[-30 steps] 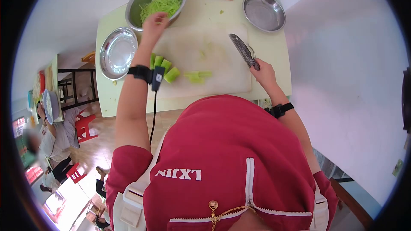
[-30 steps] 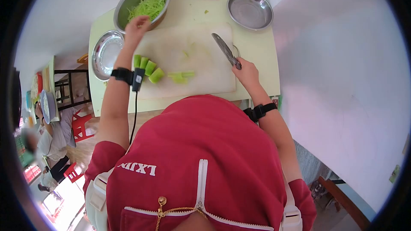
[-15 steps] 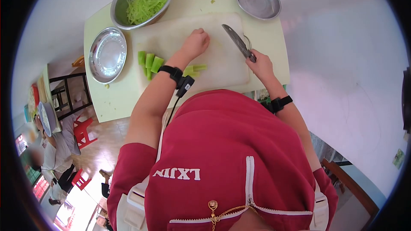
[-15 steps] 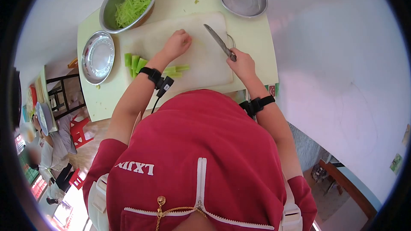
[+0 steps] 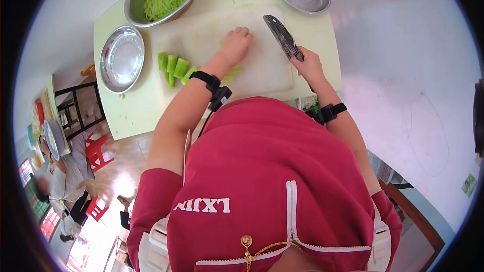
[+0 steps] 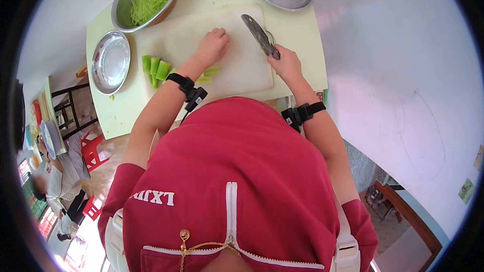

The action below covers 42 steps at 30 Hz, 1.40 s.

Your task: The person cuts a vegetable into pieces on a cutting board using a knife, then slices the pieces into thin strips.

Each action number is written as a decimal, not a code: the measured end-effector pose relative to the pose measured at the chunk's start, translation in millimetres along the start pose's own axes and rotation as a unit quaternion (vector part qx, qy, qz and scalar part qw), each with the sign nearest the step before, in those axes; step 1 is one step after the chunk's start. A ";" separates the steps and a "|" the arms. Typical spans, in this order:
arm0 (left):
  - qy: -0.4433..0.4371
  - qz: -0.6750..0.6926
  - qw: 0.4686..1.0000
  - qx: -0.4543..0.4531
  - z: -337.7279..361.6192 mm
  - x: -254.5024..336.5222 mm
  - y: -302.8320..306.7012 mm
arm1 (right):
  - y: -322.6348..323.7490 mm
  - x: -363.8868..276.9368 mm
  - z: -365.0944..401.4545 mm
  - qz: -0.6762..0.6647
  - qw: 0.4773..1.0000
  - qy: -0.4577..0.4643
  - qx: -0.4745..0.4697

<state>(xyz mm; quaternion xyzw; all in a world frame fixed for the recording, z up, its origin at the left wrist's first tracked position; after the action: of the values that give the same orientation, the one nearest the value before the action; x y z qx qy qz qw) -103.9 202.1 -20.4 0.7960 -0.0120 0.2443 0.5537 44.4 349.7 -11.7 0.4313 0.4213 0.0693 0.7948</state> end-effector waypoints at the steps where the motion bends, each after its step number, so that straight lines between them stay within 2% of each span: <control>1: 0.003 -0.026 1.000 0.001 4.2 -5.6 5.6 | 0.9 -2.5 0.7 -0.010 1.000 -0.008 -0.007; 5: 0.049 -0.028 0.997 -0.043 31.5 -38.8 23.7 | -0.4 -0.9 -0.7 -0.012 1.000 -0.003 -0.008; 7: 0.086 0.110 0.990 0.022 39.4 -45.7 46.0 | -0.7 -0.9 -0.8 -0.019 1.000 0.001 -0.007; 10: 0.127 0.103 0.986 0.020 46.6 -45.1 56.6 | 0.3 -3.5 -1.0 -0.025 1.000 0.005 -0.007; 14: 0.098 0.075 0.992 0.015 46.3 -38.5 42.6 | -2.3 -2.3 -0.6 -0.033 0.999 -0.009 -0.017; 19: 0.115 0.060 0.990 -0.055 38.8 -41.2 21.6 | -2.0 -1.6 -1.0 -0.039 0.999 -0.003 -0.014; 26: 0.142 0.090 0.983 -0.076 30.0 -55.6 16.3 | -0.9 -0.4 -1.0 -0.029 0.999 -0.005 -0.018; 28: 0.218 0.167 0.960 -0.044 30.5 -67.8 30.7 | 0.6 -3.6 0.3 -0.033 0.999 -0.010 -0.021; 29: 0.217 0.166 0.961 -0.046 29.2 -69.9 36.1 | 0.7 -3.7 0.8 -0.034 0.999 -0.015 -0.025; 31: 0.330 0.274 0.903 -0.031 37.0 -91.9 44.3 | -0.4 -0.6 -0.6 -0.036 0.999 -0.014 -0.025; 32: 0.329 0.272 0.904 -0.032 36.7 -95.6 55.9 | -1.3 -0.5 -1.4 -0.036 0.999 -0.013 -0.026; 34: 0.336 0.378 0.860 0.067 33.1 -101.9 103.1 | -0.9 0.1 -1.2 -0.044 0.999 -0.014 -0.027; 38: 0.320 0.350 0.854 0.213 25.3 -134.4 210.9 | 2.9 -3.4 0.1 -0.084 0.996 -0.009 -0.006; 39: 0.317 0.345 0.857 0.215 24.6 -148.9 220.8 | 3.0 -5.7 0.1 -0.088 0.996 -0.004 -0.005; 41: 0.320 0.218 0.879 0.280 23.8 -184.4 252.6 | 3.9 -6.0 1.4 -0.076 0.997 -0.005 -0.008; 42: 0.363 0.085 0.899 0.231 25.4 -200.4 254.7 | 3.9 -5.1 1.7 -0.078 0.997 -0.001 -0.007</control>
<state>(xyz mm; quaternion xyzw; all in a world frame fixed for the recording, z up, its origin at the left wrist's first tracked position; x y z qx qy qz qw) -344.6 30.7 115.2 0.7537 0.1783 0.5583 0.2975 43.3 348.7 -5.2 0.3914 0.4523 0.0097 0.8014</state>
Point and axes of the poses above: each hand's wrist, its own z-axis away from the middle knuckle, its own y-axis out of the back of the hand, x = y × z, the point moved 10 cm from there along -z, towards the middle knuckle, and after that the axes turned 7 degrees about x, right-handed, at the moved point
